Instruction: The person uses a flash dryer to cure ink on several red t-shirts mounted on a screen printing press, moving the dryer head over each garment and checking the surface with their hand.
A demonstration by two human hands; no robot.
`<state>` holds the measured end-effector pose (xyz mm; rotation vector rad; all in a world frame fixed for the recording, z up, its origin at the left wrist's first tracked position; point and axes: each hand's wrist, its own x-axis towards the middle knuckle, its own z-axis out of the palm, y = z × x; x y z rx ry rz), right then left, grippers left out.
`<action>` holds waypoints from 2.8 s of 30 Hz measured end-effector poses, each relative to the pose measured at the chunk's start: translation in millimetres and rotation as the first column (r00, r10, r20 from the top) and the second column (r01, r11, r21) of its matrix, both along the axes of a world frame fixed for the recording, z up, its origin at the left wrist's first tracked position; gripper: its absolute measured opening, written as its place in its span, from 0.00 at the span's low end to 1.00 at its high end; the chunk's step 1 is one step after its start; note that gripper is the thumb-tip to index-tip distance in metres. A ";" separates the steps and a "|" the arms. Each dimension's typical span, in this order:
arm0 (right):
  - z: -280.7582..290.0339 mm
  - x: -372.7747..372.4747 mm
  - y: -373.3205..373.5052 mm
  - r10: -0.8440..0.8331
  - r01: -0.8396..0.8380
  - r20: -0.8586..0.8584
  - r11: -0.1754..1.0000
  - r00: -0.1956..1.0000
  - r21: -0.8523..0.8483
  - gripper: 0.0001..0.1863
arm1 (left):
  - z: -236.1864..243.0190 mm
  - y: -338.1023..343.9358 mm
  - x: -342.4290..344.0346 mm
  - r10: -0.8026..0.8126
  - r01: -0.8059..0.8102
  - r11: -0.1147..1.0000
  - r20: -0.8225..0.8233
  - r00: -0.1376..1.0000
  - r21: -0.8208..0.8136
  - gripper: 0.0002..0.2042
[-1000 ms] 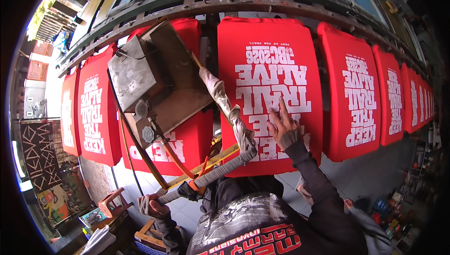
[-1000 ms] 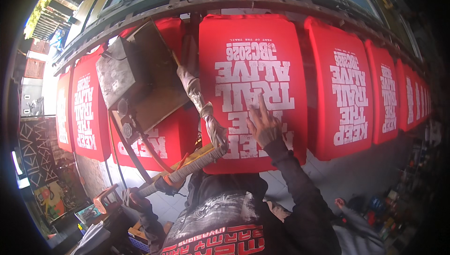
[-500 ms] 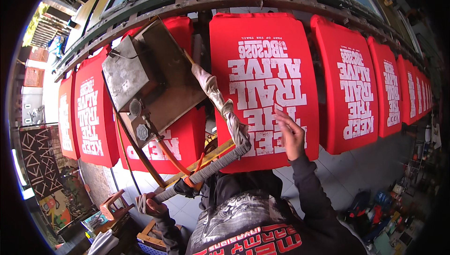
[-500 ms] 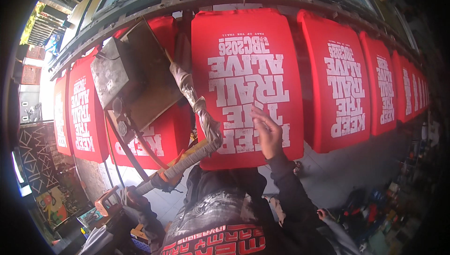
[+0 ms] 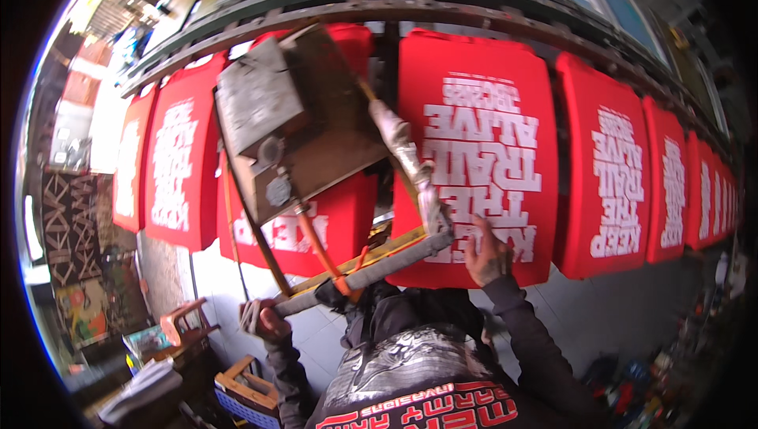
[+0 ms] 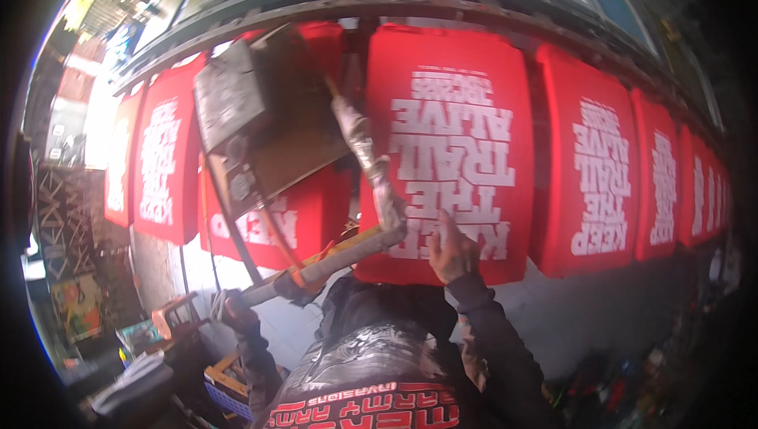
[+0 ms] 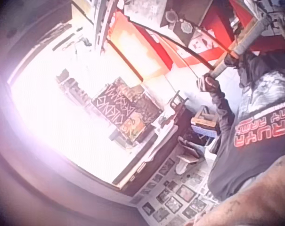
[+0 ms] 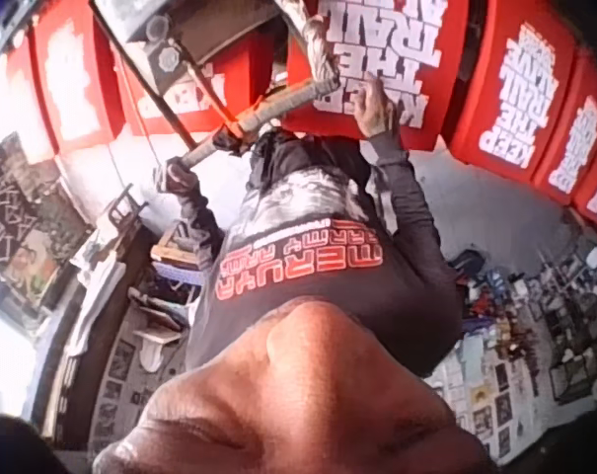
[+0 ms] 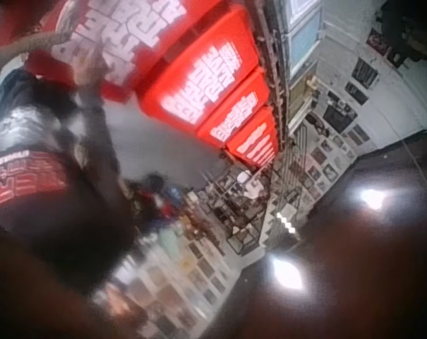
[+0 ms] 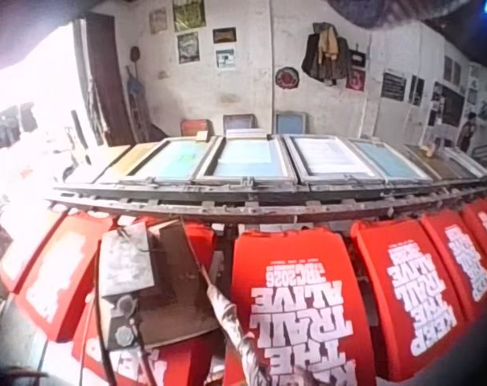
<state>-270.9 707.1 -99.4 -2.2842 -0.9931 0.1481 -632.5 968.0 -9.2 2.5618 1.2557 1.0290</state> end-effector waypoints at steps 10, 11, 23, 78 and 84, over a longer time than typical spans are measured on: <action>106.9 39.1 129.5 0.132 0.042 -0.844 0.983 0.519 0.179 0.21 | 25.3 3.3 12.6 -0.074 0.075 0.997 -0.115 0.991 0.013 0.13; 84.3 41.0 127.7 0.143 -0.040 -0.680 0.986 0.719 0.165 0.19 | 27.0 3.6 14.3 -0.077 0.078 0.997 -0.076 0.994 0.011 0.14; 73.9 6.6 86.2 0.231 -0.215 -0.447 0.973 0.864 0.087 0.11 | 25.6 -56.3 -33.4 -0.058 0.059 0.998 -0.048 0.997 0.021 0.18; 81.0 77.4 229.3 0.320 -0.243 -0.735 0.946 0.598 0.215 0.07 | 13.2 -24.0 30.3 0.154 -0.150 0.968 -0.003 0.988 0.202 0.09; 78.1 92.1 240.1 0.338 -0.239 -0.744 0.940 0.576 0.242 0.07 | 16.1 -13.9 48.3 0.143 -0.147 0.959 0.033 0.989 0.241 0.14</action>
